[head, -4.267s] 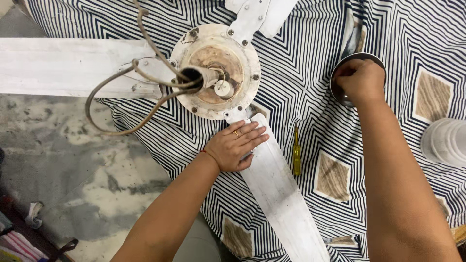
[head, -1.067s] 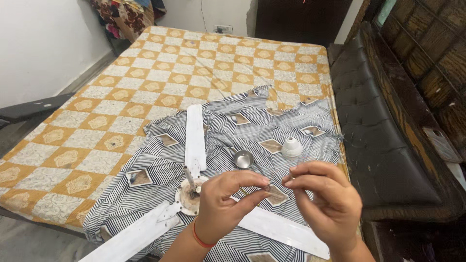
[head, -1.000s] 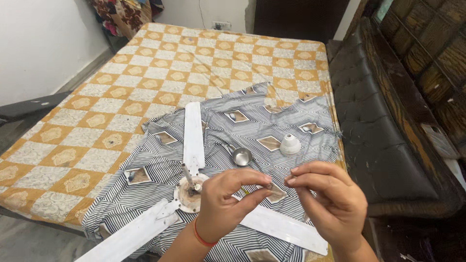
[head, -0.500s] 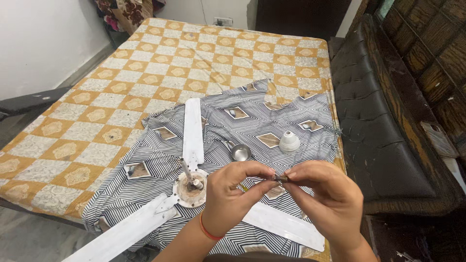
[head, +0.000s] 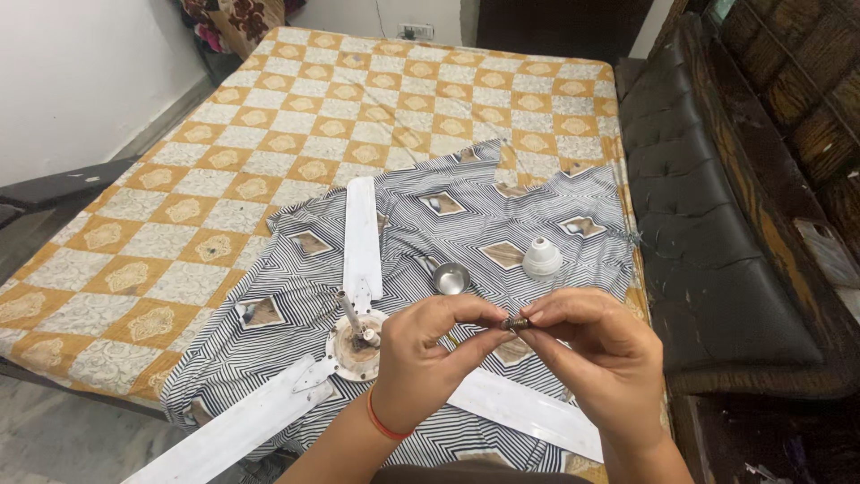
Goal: The person reassembles a ceiling fan on a bed. They attach each blade to the motor housing using a screwdriver and screws, then place the fan cap over the motor housing and secure it.
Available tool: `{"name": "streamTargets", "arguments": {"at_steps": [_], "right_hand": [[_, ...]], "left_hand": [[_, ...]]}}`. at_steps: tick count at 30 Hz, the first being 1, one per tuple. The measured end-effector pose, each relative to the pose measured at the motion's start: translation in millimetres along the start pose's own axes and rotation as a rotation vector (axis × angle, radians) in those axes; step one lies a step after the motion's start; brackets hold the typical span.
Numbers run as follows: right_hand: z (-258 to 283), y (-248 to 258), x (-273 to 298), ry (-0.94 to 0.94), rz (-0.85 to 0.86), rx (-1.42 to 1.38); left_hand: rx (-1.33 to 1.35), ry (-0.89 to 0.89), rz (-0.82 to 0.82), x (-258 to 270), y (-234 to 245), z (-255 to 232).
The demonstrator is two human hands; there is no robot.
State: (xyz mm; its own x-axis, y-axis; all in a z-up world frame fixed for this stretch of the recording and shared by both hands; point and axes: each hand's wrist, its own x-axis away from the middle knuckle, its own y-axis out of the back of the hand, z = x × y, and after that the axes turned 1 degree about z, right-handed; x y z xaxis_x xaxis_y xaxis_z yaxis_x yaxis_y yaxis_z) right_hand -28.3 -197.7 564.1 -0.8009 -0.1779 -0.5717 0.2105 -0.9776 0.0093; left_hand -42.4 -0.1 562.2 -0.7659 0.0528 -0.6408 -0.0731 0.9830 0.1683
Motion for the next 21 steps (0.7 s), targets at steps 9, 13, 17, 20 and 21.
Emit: {"name": "streamTargets", "arguments": {"at_steps": [9,13,17,20,21], "right_hand": [[0.0,2.4,0.3,0.017,0.020,0.040],[-0.6,6.1,0.2,0.026,0.016,0.057],[-3.4,7.0,0.6,0.009,0.011,0.029],[-6.0,7.6,1.3,-0.020,-0.002,-0.041],[-6.9,7.3,1.9,-0.025,-0.008,-0.060]], "left_hand": [[0.082,0.000,0.055,-3.8,-3.0,9.6],[0.120,0.008,0.074,-4.8,-6.9,12.8],[0.117,-0.007,0.060,-5.2,-7.9,14.8],[0.118,-0.019,0.058,-5.7,-8.8,15.4],[0.118,-0.019,0.059,-5.8,-8.9,15.5]]}}
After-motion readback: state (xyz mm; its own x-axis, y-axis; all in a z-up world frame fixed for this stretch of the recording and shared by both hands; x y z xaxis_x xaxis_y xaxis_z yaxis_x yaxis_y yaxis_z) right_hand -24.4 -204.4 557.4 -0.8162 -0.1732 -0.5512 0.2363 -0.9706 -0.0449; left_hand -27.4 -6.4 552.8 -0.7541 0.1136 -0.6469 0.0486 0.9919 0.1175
